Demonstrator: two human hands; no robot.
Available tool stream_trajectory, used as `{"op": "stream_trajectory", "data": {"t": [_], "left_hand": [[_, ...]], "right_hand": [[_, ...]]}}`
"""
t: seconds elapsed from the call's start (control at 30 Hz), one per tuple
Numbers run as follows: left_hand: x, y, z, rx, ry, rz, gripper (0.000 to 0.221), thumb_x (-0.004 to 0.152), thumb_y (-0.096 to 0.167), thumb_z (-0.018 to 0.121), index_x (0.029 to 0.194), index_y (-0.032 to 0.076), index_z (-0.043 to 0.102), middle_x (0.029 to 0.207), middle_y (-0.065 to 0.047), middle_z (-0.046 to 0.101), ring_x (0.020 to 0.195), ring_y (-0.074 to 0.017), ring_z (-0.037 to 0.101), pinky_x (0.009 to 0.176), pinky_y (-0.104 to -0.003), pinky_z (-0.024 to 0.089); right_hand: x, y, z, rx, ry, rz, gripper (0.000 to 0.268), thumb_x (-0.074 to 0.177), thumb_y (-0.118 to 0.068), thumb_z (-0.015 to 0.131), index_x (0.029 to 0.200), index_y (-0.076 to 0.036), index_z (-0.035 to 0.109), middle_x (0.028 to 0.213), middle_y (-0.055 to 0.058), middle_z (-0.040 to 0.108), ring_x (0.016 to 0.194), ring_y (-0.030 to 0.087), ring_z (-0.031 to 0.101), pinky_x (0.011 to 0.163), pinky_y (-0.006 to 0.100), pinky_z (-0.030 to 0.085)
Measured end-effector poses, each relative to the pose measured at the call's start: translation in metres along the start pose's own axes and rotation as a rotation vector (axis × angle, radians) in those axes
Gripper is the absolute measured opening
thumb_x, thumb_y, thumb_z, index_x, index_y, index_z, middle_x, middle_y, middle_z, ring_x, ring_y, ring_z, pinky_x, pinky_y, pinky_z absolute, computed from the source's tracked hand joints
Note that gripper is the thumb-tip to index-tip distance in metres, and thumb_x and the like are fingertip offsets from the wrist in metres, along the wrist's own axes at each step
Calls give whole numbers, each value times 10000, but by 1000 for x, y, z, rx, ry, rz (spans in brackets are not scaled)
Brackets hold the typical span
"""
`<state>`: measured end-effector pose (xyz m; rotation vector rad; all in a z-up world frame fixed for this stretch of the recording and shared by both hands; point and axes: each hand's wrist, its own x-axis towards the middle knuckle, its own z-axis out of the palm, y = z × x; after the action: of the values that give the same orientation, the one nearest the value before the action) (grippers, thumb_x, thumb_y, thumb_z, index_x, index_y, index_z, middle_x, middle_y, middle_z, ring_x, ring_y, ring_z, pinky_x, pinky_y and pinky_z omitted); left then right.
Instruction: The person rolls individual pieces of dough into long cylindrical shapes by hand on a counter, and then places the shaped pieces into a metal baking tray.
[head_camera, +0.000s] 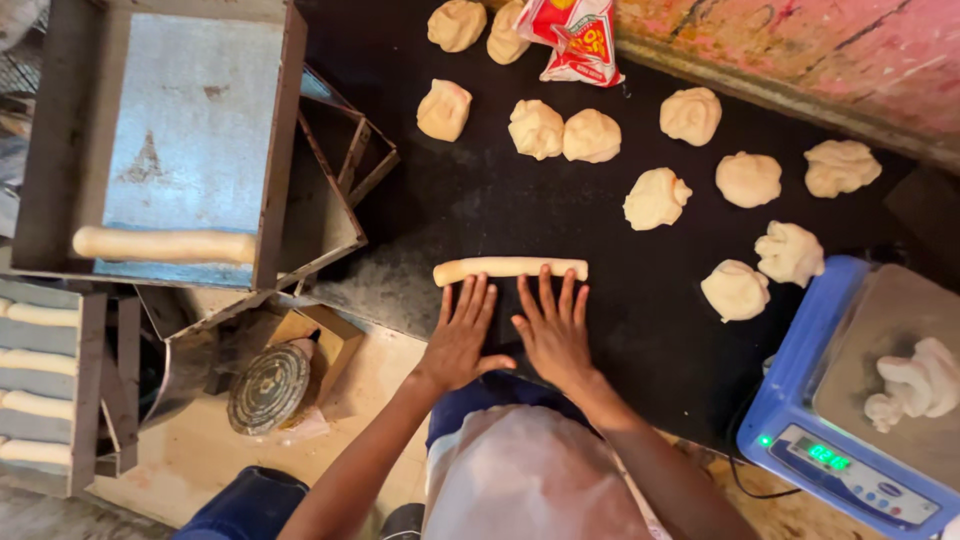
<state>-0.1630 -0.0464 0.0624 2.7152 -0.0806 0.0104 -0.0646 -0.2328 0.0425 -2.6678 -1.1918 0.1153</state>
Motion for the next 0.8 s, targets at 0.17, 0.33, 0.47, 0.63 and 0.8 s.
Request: {"op": "stream_trajectory", "data": {"t": [0.17, 0.33, 0.47, 0.63, 0.8], "left_hand": [[46, -5, -10, 128, 24, -135, 1315, 767, 900, 392, 1563, -132, 213, 1632, -364, 135, 1536, -512, 69, 1237, -597, 85], [169, -60, -29, 144, 43, -471, 1066, 828, 809, 375, 1619, 113, 213, 1641, -307, 77, 1494, -546, 30, 1140, -721, 22], [174, -92, -21, 118, 255, -180, 1171, 902, 868, 387, 1644, -23, 225, 1700, -317, 92, 1565, -551, 33, 1270, -650, 47], [56, -49, 1, 109, 48, -19, 1224, 790, 895, 400, 1578, -29, 245, 1661, -316, 114, 1535, -532, 20, 1231, -623, 34], [30, -12, 6, 176, 4, -170, 1261, 792, 899, 372, 1620, -43, 238, 1702, -260, 161, 1578, -478, 64, 1264, -593, 85]], "right_hand": [[51, -9, -3, -80, 29, -22, 630, 1046, -480, 414, 1631, -268, 313, 1716, 163, 112, 1514, 578, -17, 1116, 798, -1], [179, 23, -27, 12, -44, 197, 545, 1058, -498, 384, 1592, -390, 371, 1700, 177, 37, 1499, 582, -64, 983, 909, -60], [193, 49, -29, -48, -54, -106, 568, 1073, -502, 412, 1620, -350, 382, 1749, 130, 58, 1553, 533, -39, 1055, 884, -27], [63, 10, -18, -122, -68, -178, 603, 1020, -512, 439, 1589, -320, 382, 1716, 172, 90, 1520, 572, -31, 1059, 880, 5], [37, -20, -4, -107, 34, -50, 593, 1042, -502, 409, 1606, -320, 384, 1713, 173, 128, 1502, 607, -23, 1027, 891, 0]]}}
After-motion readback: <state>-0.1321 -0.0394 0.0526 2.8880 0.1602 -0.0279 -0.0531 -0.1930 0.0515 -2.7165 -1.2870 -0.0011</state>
